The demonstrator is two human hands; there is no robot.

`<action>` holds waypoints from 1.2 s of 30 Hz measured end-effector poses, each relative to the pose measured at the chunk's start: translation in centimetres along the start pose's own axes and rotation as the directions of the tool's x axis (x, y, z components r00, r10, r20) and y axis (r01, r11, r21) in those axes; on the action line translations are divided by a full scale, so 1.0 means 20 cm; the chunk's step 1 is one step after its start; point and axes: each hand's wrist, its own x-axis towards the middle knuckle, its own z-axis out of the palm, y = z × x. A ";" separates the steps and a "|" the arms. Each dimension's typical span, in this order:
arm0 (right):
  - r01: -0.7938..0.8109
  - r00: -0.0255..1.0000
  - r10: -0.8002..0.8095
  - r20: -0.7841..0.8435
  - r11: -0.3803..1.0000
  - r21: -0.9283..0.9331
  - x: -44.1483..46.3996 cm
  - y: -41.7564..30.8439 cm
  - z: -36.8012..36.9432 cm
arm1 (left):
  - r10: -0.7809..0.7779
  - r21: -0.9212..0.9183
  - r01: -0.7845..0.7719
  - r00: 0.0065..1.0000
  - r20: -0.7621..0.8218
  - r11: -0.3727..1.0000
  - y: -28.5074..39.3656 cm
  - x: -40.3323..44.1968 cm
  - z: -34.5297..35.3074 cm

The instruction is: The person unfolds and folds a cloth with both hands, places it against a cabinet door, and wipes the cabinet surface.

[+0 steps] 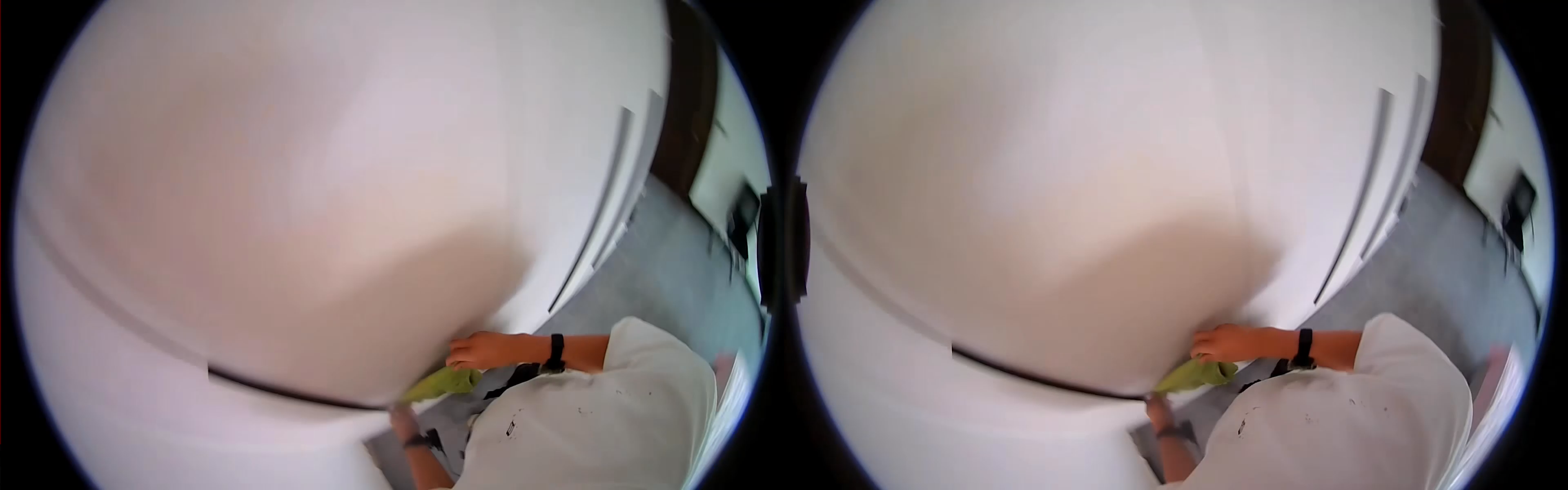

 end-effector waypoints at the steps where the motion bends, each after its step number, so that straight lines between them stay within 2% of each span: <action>1: -0.004 0.998 0.004 0.060 1.000 -0.014 -0.01 0.07 -0.05 | 0.018 -0.129 0.015 0.968 0.249 0.992 0.22 0.12 -0.26; 3: -0.109 0.994 0.108 -0.019 0.992 -0.060 -0.11 0.30 -0.12 | 0.407 -0.101 -0.396 0.855 0.321 0.913 0.19 0.27 -0.16; 4: -0.129 0.992 0.128 -0.017 0.989 -0.075 -0.24 0.34 -0.17 | 0.441 -0.103 -0.433 0.830 0.342 0.895 0.32 0.28 -0.16; 6: -0.229 0.969 0.219 -0.114 0.970 -0.084 -0.40 0.33 -0.25 | 0.756 -0.208 -0.730 0.598 0.266 0.651 0.42 0.25 -0.20; 7: -0.306 0.938 0.286 -0.195 0.948 -0.084 -0.47 0.39 -0.38 | 0.761 -0.213 -0.734 0.590 0.271 0.645 0.59 0.28 -0.28; 9: -0.491 0.807 0.454 -0.378 0.871 -0.002 -0.64 0.41 -0.54 | 0.769 -0.252 -0.730 0.569 0.289 0.635 0.90 0.29 -0.41; 11: -0.692 0.562 0.672 -0.482 0.702 0.171 -0.77 0.40 -0.74 | 0.748 -0.313 -0.681 0.580 0.322 0.662 1.14 0.30 -0.40; 12: -0.686 0.510 0.600 -0.616 0.716 0.130 -0.85 0.47 -0.80 | 0.730 -0.364 -0.634 0.586 0.351 0.683 1.26 0.31 -0.41; 13: -0.679 0.453 0.490 -0.745 0.731 0.067 -0.87 0.44 -0.85 | 0.752 -0.422 -0.626 0.587 0.300 0.656 1.37 0.29 -0.53; 14: -0.634 0.346 0.434 -0.831 0.762 0.134 -0.92 0.51 -0.96 | 0.766 -0.473 -0.612 0.581 0.276 0.634 1.58 0.31 -0.56; 15: -0.582 0.223 0.376 -0.900 0.792 0.186 -0.96 0.56 -1.07 | 0.797 -0.203 -0.777 0.539 0.274 0.595 1.78 0.35 -0.59; 16: -0.514 0.108 0.424 -0.899 0.798 0.315 -0.98 0.60 -1.20 | 0.827 0.071 -0.871 0.485 0.284 0.486 1.96 0.37 -0.58; 17: -0.442 0.003 0.476 -0.880 0.790 0.426 -1.01 0.63 -1.32 | 0.758 -0.603 -0.524 0.612 0.225 0.601 2.03 0.42 -0.47; 18: -0.333 -0.046 0.416 -0.908 0.851 0.407 -1.02 0.69 -1.42 | 0.631 -0.944 0.114 0.717 0.295 0.311 2.09 0.45 -0.37; 19: -0.223 -0.095 0.360 -0.928 0.901 0.372 -1.02 0.75 -1.52 | 0.624 -0.934 0.304 0.697 0.354 0.190 2.33 0.41 -0.50; 20: -0.202 -0.087 0.294 -0.952 0.930 0.306 -1.01 0.78 -1.61 | 0.621 -0.882 0.468 0.675 0.398 0.057 2.55 0.39 -0.65; 21: -0.167 -0.084 0.231 -0.969 0.956 0.243 -0.99 0.82 -1.69 | 0.606 -0.876 0.480 0.682 0.410 0.053 2.63 0.39 -0.65; 23: -0.180 -0.039 0.159 -0.986 0.970 0.164 -0.97 0.89 -1.81 | 0.638 -0.961 0.180 0.719 0.275 0.211 2.73 0.40 -0.63; 25: -0.183 -0.016 0.227 -0.974 0.957 0.226 -0.95 0.90 -1.89 | 0.621 -0.966 0.173 0.741 0.256 0.192 2.84 0.36 -0.65; 27: -0.230 0.130 0.333 -0.934 0.926 0.298 -0.93 0.89 -1.93 | 0.665 -0.969 0.179 0.704 0.248 0.172 2.89 0.35 -0.62; 28: -0.186 0.139 0.314 -0.939 0.940 0.286 -0.91 0.87 -1.94 | 0.662 -0.971 0.167 0.710 0.239 0.171 2.85 0.34 -0.57; 29: -0.174 0.142 0.306 -0.941 0.944 0.281 -0.92 0.87 -1.95 | 0.659 -0.956 0.090 0.706 0.258 0.278 2.79 0.34 -0.50; 30: -0.140 0.204 0.373 -0.905 0.926 0.350 -0.93 0.86 -1.96 | 0.655 -0.926 0.008 0.705 0.273 0.377 2.77 0.34 -0.45; 31: -0.112 0.269 0.437 -0.858 0.899 0.423 -0.94 0.87 -1.97 | 0.652 -0.926 -0.003 0.711 0.263 0.377 2.82 0.31 -0.44; 33: -0.071 0.308 0.467 -0.829 0.880 0.469 -0.95 0.88 -1.99 | 0.524 -0.924 0.311 0.761 0.382 0.223 2.90 0.20 -0.46; 35: 0.138 0.392 0.500 -0.772 0.798 0.587 -0.95 0.86 -2.02 | 0.522 -0.931 0.296 0.771 0.366 0.215 2.91 0.15 -0.45; 36: 0.131 0.412 0.492 -0.767 0.801 0.584 -0.95 0.86 -2.02 | 0.522 -0.926 0.323 0.766 0.377 0.194 2.92 0.12 -0.46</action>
